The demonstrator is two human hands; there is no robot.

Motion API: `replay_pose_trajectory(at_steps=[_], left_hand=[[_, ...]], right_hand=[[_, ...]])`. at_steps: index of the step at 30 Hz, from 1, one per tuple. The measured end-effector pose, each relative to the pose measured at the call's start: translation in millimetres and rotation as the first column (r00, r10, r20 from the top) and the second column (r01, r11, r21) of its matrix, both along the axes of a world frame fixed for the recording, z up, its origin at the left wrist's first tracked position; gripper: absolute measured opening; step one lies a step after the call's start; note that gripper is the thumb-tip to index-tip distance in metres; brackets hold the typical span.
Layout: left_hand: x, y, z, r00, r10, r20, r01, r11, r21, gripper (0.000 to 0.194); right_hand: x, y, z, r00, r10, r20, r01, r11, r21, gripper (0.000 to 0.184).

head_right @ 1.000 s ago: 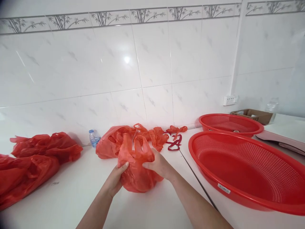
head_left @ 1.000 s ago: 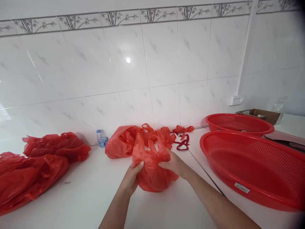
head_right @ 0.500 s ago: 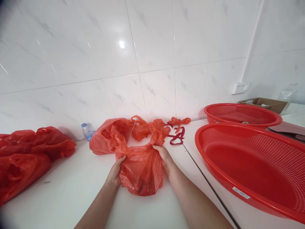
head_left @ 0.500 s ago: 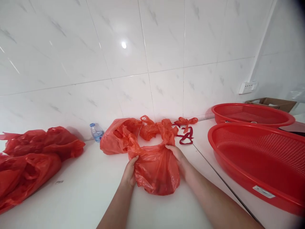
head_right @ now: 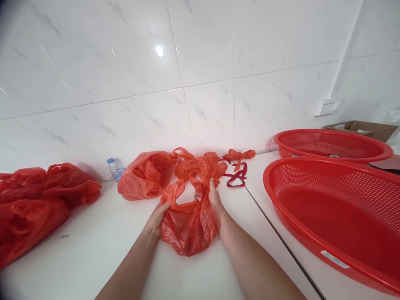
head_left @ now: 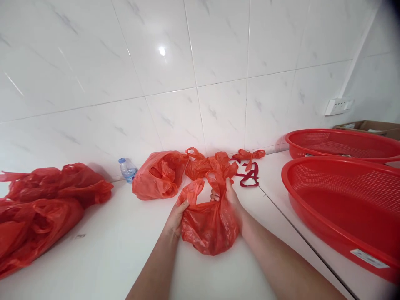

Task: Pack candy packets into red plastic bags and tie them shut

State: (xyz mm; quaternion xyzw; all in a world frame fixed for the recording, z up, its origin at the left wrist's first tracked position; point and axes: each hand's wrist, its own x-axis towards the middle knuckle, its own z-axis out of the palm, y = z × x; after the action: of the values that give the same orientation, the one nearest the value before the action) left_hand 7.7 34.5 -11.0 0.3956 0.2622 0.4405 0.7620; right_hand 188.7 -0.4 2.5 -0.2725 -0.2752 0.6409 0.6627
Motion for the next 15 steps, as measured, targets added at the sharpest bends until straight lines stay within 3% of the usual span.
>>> replay_pose_trajectory(at_steps=[6, 7, 11, 15], left_hand=[[2.0, -4.6, -4.3, 0.982, 0.188, -0.032, -0.189, 0.981, -0.039, 0.044], [1.5, -5.4, -5.0, 0.982, 0.186, -0.033, -0.187, 0.982, -0.034, 0.043], [2.4, -10.2, -4.3, 0.99, 0.133, -0.043, -0.133, 0.991, 0.003, 0.038], [10.2, -15.4, -0.7, 0.994, 0.053, -0.095, -0.04, 0.991, 0.129, 0.033]], right_hand=[[-6.2, -14.6, -2.9, 0.981, 0.189, 0.032, -0.189, 0.982, 0.005, 0.024], [-7.4, -17.1, -3.0, 0.974, 0.216, 0.073, -0.218, 0.976, 0.019, 0.025], [-12.3, -16.9, -5.4, 0.944, 0.277, 0.178, -0.294, 0.953, 0.075, 0.061], [-16.8, -6.6, -12.1, 0.926, 0.295, 0.236, -0.331, 0.934, 0.132, 0.064]])
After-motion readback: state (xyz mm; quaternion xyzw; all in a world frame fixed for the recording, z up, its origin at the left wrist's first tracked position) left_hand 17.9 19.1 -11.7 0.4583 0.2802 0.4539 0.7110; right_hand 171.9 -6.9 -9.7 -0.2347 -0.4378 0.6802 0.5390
